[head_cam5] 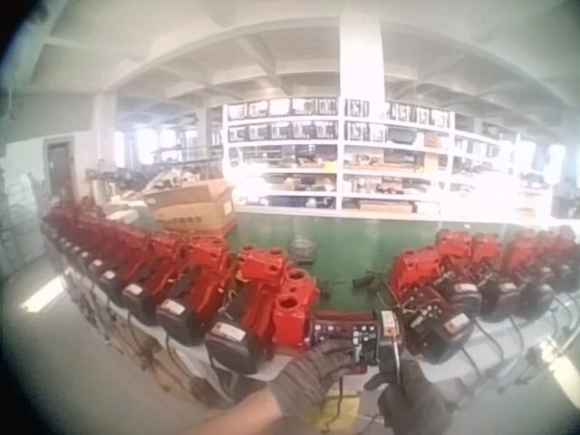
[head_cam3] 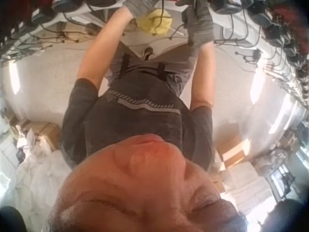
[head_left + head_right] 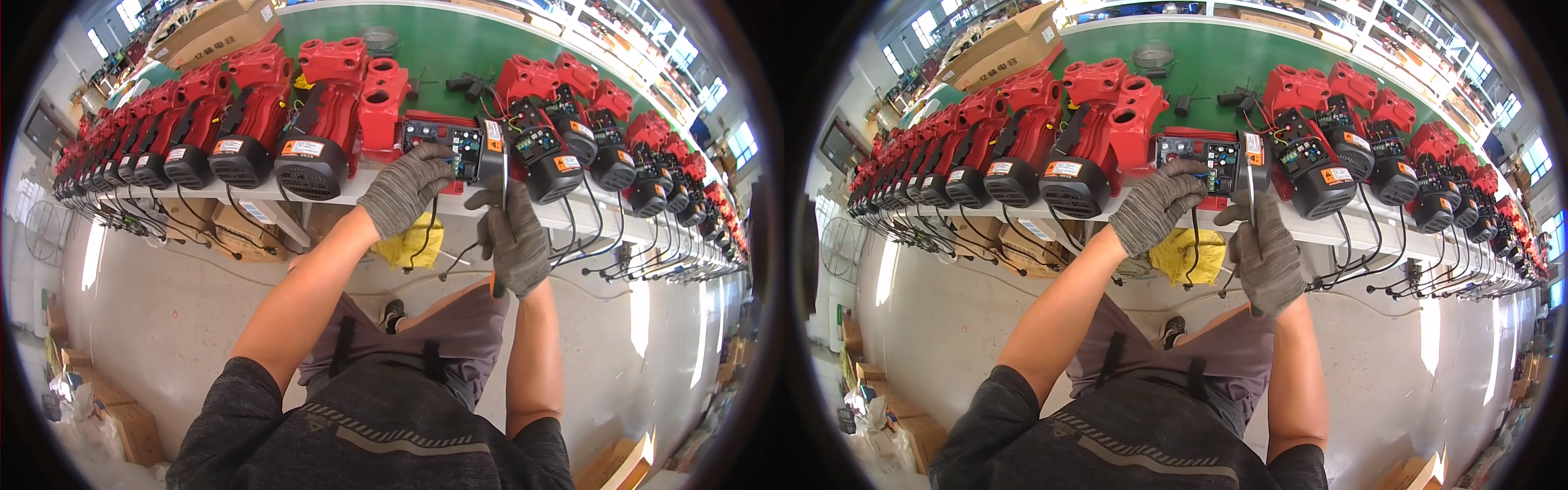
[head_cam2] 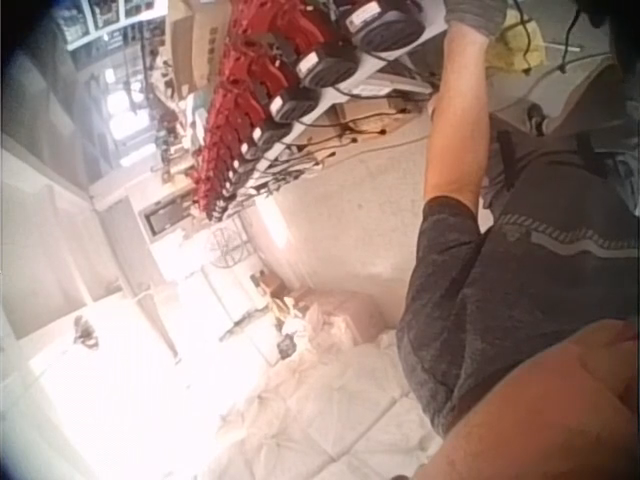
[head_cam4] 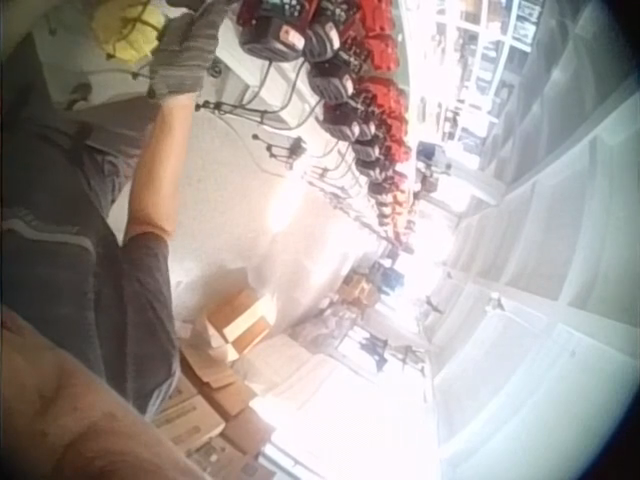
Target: The person connects wires to a terminal block inside a control panel on a red pump using a screwdriver.
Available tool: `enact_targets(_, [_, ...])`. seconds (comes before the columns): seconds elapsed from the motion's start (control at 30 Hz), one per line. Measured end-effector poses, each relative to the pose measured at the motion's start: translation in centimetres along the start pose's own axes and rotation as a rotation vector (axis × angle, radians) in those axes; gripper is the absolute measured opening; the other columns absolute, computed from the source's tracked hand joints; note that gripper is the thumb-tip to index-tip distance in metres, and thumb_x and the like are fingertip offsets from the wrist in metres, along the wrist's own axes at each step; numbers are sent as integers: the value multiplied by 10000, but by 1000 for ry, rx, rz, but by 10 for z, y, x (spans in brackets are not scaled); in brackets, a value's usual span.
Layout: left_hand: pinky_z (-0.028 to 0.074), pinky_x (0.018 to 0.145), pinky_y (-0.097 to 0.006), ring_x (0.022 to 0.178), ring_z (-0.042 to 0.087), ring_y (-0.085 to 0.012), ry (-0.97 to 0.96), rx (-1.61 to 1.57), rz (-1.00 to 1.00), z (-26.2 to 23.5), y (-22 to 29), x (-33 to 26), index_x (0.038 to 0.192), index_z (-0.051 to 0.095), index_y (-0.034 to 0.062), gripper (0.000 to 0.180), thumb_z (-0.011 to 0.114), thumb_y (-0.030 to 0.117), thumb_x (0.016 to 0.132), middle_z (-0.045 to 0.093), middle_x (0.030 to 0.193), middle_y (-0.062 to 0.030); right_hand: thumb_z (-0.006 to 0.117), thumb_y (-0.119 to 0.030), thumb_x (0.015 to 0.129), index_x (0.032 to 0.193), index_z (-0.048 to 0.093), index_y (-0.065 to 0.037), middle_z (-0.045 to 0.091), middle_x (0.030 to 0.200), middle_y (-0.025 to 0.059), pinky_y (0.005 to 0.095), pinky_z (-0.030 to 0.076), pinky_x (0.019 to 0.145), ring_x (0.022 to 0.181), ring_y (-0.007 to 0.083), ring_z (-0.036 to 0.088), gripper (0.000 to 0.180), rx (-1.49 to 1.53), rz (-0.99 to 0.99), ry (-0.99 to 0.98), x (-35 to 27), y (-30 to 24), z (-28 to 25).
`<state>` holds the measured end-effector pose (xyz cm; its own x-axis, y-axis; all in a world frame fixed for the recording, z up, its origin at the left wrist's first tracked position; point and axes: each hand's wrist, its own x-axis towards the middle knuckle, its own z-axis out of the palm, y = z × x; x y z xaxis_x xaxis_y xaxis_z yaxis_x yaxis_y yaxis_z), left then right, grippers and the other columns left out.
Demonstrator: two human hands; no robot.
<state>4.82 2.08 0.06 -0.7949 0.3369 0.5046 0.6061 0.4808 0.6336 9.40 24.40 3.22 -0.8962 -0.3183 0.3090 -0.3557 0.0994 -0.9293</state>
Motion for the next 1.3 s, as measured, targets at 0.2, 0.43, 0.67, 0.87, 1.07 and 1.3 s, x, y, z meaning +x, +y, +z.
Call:
enact_targets(0.2, [525, 1004, -353, 1195, 602, -274, 3, 15, 11, -2, -2, 2, 1140, 700, 21, 250, 647, -2, 897, 565, 1339, -121, 704, 20, 785, 1238, 619, -114, 631, 1062, 162, 429, 554, 765, 889, 361, 664, 480, -740, -392, 51, 38, 15, 5])
enact_targets(0.43, [528, 970, -382, 1175, 596, -314, 33, -52, 65, 4, -1, 3, 1067, 693, 27, 196, 677, 40, 872, 570, 1311, -143, 620, -176, 941, 1086, 625, -73, 667, 827, 128, 429, 531, 619, 702, 312, 670, 178, -1022, -534, -122, 47, 19, 1])
enact_targets(0.67, [517, 985, -392, 1186, 590, -319, 33, 44, 81, 1, -1, 0, 1061, 683, 18, 184, 681, 73, 885, 579, 1309, -137, 487, -404, 1048, 895, 610, -99, 534, 584, 30, 253, 270, 377, 405, 111, 370, 364, 780, 737, 32, 25, 32, 33])
enact_targets(0.87, [513, 1004, -390, 1190, 596, -311, -14, 89, 85, -5, -5, 3, 1072, 692, 24, 189, 680, 76, 891, 572, 1326, -133, 613, -380, 983, 1091, 655, -53, 612, 752, 75, 330, 470, 495, 594, 197, 594, 347, -305, -56, 266, 22, 42, 27])
enact_targets(1.07, [540, 967, -388, 1141, 620, -319, 10, 7, 68, -7, -5, 1, 1082, 686, 12, 203, 677, 31, 880, 562, 1330, -140, 633, -103, 863, 1207, 635, -120, 656, 1085, 79, 405, 573, 606, 783, 278, 708, 344, -1085, -545, 57, 38, 41, 8])
enact_targets(1.3, [548, 923, -391, 1127, 618, -307, -22, 27, 69, -1, 2, 3, 1052, 677, 9, 207, 703, 6, 846, 575, 1294, -135, 661, -116, 908, 1061, 647, -75, 680, 925, 125, 354, 550, 654, 699, 257, 673, 159, -815, -427, 3, 38, 47, 11])
